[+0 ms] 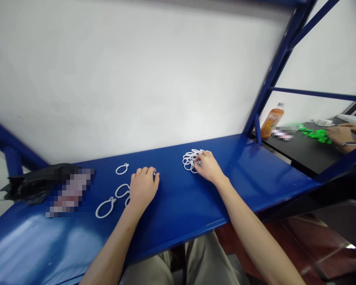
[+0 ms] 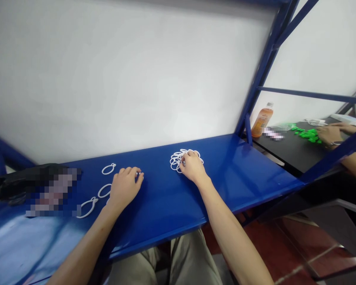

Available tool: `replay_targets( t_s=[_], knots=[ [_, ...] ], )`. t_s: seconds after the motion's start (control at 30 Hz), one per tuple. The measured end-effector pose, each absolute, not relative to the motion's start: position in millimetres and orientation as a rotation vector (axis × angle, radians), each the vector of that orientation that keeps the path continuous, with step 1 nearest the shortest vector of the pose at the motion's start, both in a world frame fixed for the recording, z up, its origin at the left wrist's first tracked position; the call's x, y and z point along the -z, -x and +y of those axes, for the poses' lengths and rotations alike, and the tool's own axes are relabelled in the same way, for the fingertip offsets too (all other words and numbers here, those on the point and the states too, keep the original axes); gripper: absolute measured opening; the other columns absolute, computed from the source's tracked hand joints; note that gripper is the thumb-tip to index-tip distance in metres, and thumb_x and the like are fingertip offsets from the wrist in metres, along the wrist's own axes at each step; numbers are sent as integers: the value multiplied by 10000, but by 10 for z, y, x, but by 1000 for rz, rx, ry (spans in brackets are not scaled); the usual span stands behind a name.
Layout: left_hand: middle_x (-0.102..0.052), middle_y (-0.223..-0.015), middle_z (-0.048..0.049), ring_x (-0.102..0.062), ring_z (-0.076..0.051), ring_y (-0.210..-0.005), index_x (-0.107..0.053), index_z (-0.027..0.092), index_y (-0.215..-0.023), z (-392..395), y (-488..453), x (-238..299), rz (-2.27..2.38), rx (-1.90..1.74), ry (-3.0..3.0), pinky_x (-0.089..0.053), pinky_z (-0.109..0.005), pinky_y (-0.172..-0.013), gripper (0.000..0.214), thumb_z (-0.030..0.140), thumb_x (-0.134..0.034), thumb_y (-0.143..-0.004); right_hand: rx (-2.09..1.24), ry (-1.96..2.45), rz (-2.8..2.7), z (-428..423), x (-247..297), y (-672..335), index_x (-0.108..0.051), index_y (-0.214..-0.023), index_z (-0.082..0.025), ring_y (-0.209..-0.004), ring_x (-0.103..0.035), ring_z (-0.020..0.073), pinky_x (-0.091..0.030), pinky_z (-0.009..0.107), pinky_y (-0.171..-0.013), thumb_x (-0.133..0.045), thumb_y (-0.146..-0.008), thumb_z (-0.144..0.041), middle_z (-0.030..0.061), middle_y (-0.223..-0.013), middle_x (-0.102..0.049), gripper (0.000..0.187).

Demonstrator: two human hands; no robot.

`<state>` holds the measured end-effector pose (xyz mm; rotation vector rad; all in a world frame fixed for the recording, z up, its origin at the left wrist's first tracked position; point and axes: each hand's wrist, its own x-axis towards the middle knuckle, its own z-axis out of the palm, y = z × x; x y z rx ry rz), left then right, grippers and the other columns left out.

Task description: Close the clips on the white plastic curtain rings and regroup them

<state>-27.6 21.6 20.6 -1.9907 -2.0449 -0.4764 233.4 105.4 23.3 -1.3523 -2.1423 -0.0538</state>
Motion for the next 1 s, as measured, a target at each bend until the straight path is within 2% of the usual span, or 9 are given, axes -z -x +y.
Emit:
replay_targets(
  t_s=[0.17, 0.3, 0.53, 0.7, 0.8, 0.87, 1.0],
  knots=[
    [-660, -1073, -187, -574, -361, -1059, -661, 135, -1104, 189, 328, -207, -2146, 354, 1813, -420, -459, -855, 348, 360, -455, -937, 38, 1345, -2152, 1047, -239, -2329, -663, -862, -175, -1000, -531, 267, -466, 390, -907, -642, -832, -149, 114, -967, -648, 45],
    [-670, -1068, -195, -579, -363, -1065, -682, 133, -1066, 188, 344, -168, -2159, 277, 1813, -421, -464, -862, 364, 377, -444, -937, 38, 1334, -2140, 1035, -250, -2321, -662, -871, -176, -992, -530, 261, -466, 390, -909, -638, -838, -148, 106, -954, -642, 50],
    [-697, -1021, -147, -607, -339, -1012, -666, 177, -967, 189, 348, -168, -2127, 236, 1864, -403, -442, -823, 300, 296, -390, -969, 51, 1294, -2116, 1021, -267, -2290, -664, -857, -179, -958, -531, 258, -475, 397, -902, -608, -857, -134, 102, -939, -645, 72],
    [-714, -903, -86, -610, -297, -948, -613, 211, -863, 205, 288, -202, -2078, 436, 2024, -377, -411, -805, 228, 301, -431, -968, 4, 1180, -2115, 969, -308, -2212, -671, -854, -185, -962, -553, 251, -471, 398, -902, -570, -893, -124, 93, -924, -662, 124],
    [-700, -829, -44, -612, -249, -892, -579, 229, -827, 212, 217, -209, -1963, 639, 2215, -372, -375, -791, 188, 303, -468, -960, -146, 1004, -2182, 882, -337, -2113, -677, -865, -192, -917, -593, 216, -469, 378, -910, -582, -916, -162, 62, -899, -677, 113],
    [-692, -804, -31, -619, -232, -869, -565, 231, -825, 213, 174, -203, -1889, 746, 2269, -373, -363, -792, 176, 301, -475, -960, -334, 918, -2224, 800, -344, -2026, -684, -913, -192, -854, -625, 187, -487, 337, -848, -616, -927, -234, 41, -875, -695, 82],
    [-708, -824, -29, -644, -220, -816, -559, 220, -902, 216, 136, -172, -1875, 962, 2229, -387, -358, -804, 148, 316, -469, -969, -741, 849, -2204, 652, -302, -1833, -679, -988, -193, -721, -660, 147, -493, 262, -702, -648, -929, -324, 9, -816, -726, 147]
  ],
)
